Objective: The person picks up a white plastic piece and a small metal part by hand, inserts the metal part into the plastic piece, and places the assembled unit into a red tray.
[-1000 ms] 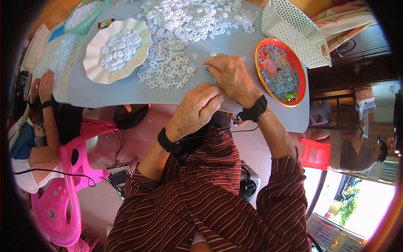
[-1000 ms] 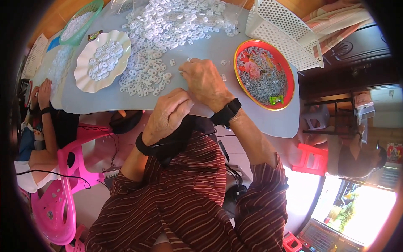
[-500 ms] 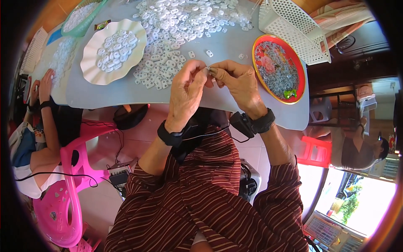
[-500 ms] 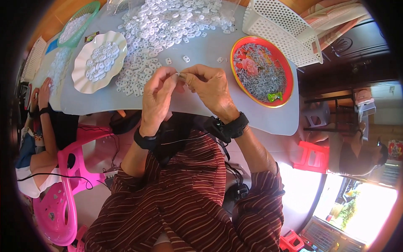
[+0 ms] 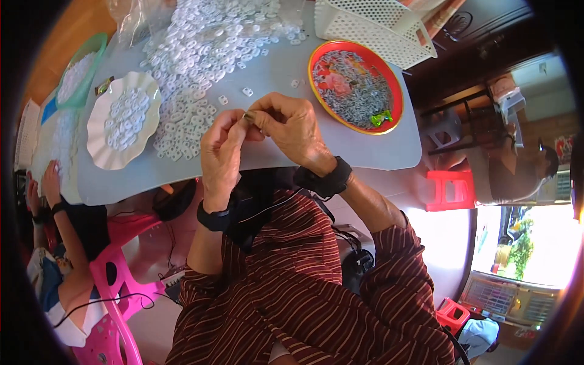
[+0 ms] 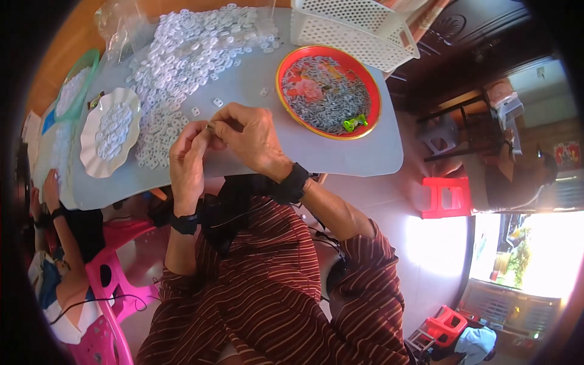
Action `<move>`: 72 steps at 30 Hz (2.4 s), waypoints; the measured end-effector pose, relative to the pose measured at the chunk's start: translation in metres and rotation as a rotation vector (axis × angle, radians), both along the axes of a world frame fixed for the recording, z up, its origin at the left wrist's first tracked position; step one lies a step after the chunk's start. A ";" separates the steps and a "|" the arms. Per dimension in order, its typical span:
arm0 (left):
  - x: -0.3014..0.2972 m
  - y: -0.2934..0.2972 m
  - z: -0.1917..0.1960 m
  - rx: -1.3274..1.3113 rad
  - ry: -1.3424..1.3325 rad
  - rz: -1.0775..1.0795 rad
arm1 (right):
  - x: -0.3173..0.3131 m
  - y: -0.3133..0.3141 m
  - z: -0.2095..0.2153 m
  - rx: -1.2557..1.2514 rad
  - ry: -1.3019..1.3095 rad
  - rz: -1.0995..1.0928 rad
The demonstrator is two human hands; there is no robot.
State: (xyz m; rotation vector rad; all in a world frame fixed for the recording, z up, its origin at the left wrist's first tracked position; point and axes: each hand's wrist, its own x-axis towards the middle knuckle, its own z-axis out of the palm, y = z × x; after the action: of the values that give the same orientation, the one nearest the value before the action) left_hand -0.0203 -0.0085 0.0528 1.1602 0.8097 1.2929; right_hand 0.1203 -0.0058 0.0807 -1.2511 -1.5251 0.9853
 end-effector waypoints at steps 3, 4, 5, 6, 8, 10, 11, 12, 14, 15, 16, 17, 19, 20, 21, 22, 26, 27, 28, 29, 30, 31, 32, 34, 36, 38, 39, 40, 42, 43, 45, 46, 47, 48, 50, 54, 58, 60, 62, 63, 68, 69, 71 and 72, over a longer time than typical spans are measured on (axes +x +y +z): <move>-0.001 0.001 -0.005 -0.006 0.047 -0.034 | 0.005 0.000 -0.003 0.013 -0.027 -0.018; 0.000 0.000 -0.005 -0.005 0.044 -0.037 | 0.011 -0.002 0.001 0.067 -0.121 -0.045; 0.000 0.000 -0.005 0.016 0.066 -0.028 | 0.017 -0.003 0.005 0.119 -0.215 -0.071; -0.001 -0.001 -0.006 0.036 0.087 -0.018 | 0.030 0.002 0.003 0.294 -0.317 -0.114; -0.002 -0.002 -0.005 0.074 0.132 -0.002 | 0.066 0.011 0.022 0.389 -0.558 -0.153; 0.000 -0.001 -0.005 0.118 0.173 0.002 | 0.105 0.025 0.027 0.416 -0.670 -0.196; 0.001 -0.001 -0.006 0.125 0.197 0.010 | 0.122 0.031 0.025 0.417 -0.671 -0.197; 0.002 -0.002 -0.006 0.134 0.219 0.017 | 0.138 0.036 0.024 0.339 -0.768 -0.197; 0.002 -0.003 -0.007 0.126 0.245 0.026 | 0.143 0.040 0.023 0.258 -0.860 -0.193; 0.002 -0.004 -0.008 0.118 0.271 0.033 | 0.145 0.042 0.021 0.185 -0.875 -0.175; 0.002 -0.004 -0.009 0.117 0.273 0.037 | 0.143 0.043 0.021 0.112 -0.886 -0.152; 0.002 -0.004 -0.010 0.112 0.255 0.038 | 0.140 0.044 0.020 0.113 -0.884 -0.148; 0.002 -0.005 -0.010 0.108 0.237 0.038 | 0.135 0.045 0.019 0.092 -0.861 -0.149; 0.002 -0.005 -0.009 0.121 0.252 0.037 | 0.136 0.046 0.018 0.091 -0.862 -0.149; 0.003 -0.005 -0.008 0.134 0.267 0.036 | 0.136 0.047 0.017 0.070 -0.885 -0.159; 0.003 -0.005 -0.009 0.133 0.267 0.038 | 0.136 0.050 0.016 0.050 -0.905 -0.166; 0.003 -0.004 -0.012 0.182 0.285 0.064 | 0.133 0.055 0.015 0.005 -0.953 -0.162; 0.003 -0.004 -0.012 0.193 0.287 0.072 | 0.133 0.057 0.013 0.012 -0.979 -0.168; 0.003 -0.005 -0.011 0.191 0.289 0.077 | 0.131 0.058 0.012 0.019 -1.006 -0.172; 0.003 -0.006 -0.010 0.173 0.279 0.070 | 0.129 0.059 0.012 0.021 -1.004 -0.165; 0.003 -0.006 -0.009 0.155 0.270 0.063 | 0.128 0.060 0.012 -0.001 -1.052 -0.183; 0.002 -0.006 -0.008 0.155 0.272 0.068 | 0.126 0.060 0.013 -0.022 -1.100 -0.203; 0.002 -0.005 -0.008 0.146 0.270 0.038 | 0.126 0.060 0.014 -0.019 -1.098 -0.197; 0.001 -0.005 -0.007 0.134 0.270 0.017 | 0.128 0.062 0.016 -0.040 -1.121 -0.244; 0.000 -0.005 -0.006 0.104 0.207 -0.006 | 0.130 0.059 0.018 0.024 -0.999 -0.261; 0.000 -0.004 -0.007 0.112 0.185 -0.013 | 0.123 0.053 0.024 0.135 -0.800 -0.302; -0.001 -0.004 -0.008 0.123 0.161 -0.026 | 0.118 0.050 0.027 0.133 -0.798 -0.298; -0.001 -0.004 -0.008 0.118 0.166 -0.023 | 0.112 0.048 0.028 0.114 -0.668 -0.315; -0.002 -0.004 -0.008 0.119 0.159 -0.027 | 0.100 0.042 0.028 0.091 -0.533 -0.326; -0.002 -0.003 -0.007 0.116 0.163 -0.025 | 0.092 0.038 0.028 0.047 -0.378 -0.286; -0.002 -0.003 -0.007 0.098 0.159 -0.020 | 0.077 0.031 0.025 -0.001 -0.217 -0.240; -0.003 -0.003 -0.006 0.095 0.164 -0.017 | 0.070 0.027 0.023 -0.092 -0.033 -0.162; -0.003 -0.003 -0.006 0.086 0.169 -0.024 | 0.063 0.023 0.021 -0.182 0.152 -0.082; -0.004 -0.003 -0.006 0.076 0.174 -0.029 | 0.055 0.018 0.020 -0.193 0.200 -0.048; -0.004 -0.003 -0.006 0.069 0.179 -0.028 | 0.046 0.015 0.009 -0.260 0.303 -0.010; -0.002 -0.001 -0.009 0.106 0.206 -0.046 | 0.044 0.010 -0.012 -0.328 0.464 0.047; -0.002 -0.003 -0.009 0.103 0.212 -0.023 | 0.061 0.014 0.002 -0.138 0.455 0.020; -0.002 -0.004 -0.006 0.114 0.237 0.017 | 0.079 0.020 0.020 -0.062 0.276 -0.085; -0.003 -0.004 -0.009 0.125 0.246 0.019 | 0.097 0.026 0.036 0.017 -0.069 -0.251; -0.003 -0.004 -0.009 0.133 0.262 0.033 | 0.108 0.031 0.031 0.020 -0.074 -0.259; 0.000 -0.004 -0.009 0.155 0.252 0.006 | 0.138 0.034 0.011 0.164 -0.426 -0.354; 0.001 -0.004 -0.008 0.162 0.241 0.005 | 0.139 0.034 0.010 0.137 -0.384 -0.369; 0.000 -0.004 -0.008 0.164 0.233 0.013 | 0.128 0.032 0.017 0.138 -0.379 -0.377; -0.002 -0.005 -0.008 0.158 0.252 0.012 | 0.123 0.031 0.019 0.140 -0.375 -0.390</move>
State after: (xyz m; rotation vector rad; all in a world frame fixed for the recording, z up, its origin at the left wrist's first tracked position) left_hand -0.0220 -0.0132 0.0448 1.4677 0.9102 1.2536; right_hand 0.2434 0.0248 0.0996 -1.6159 -1.5134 0.3984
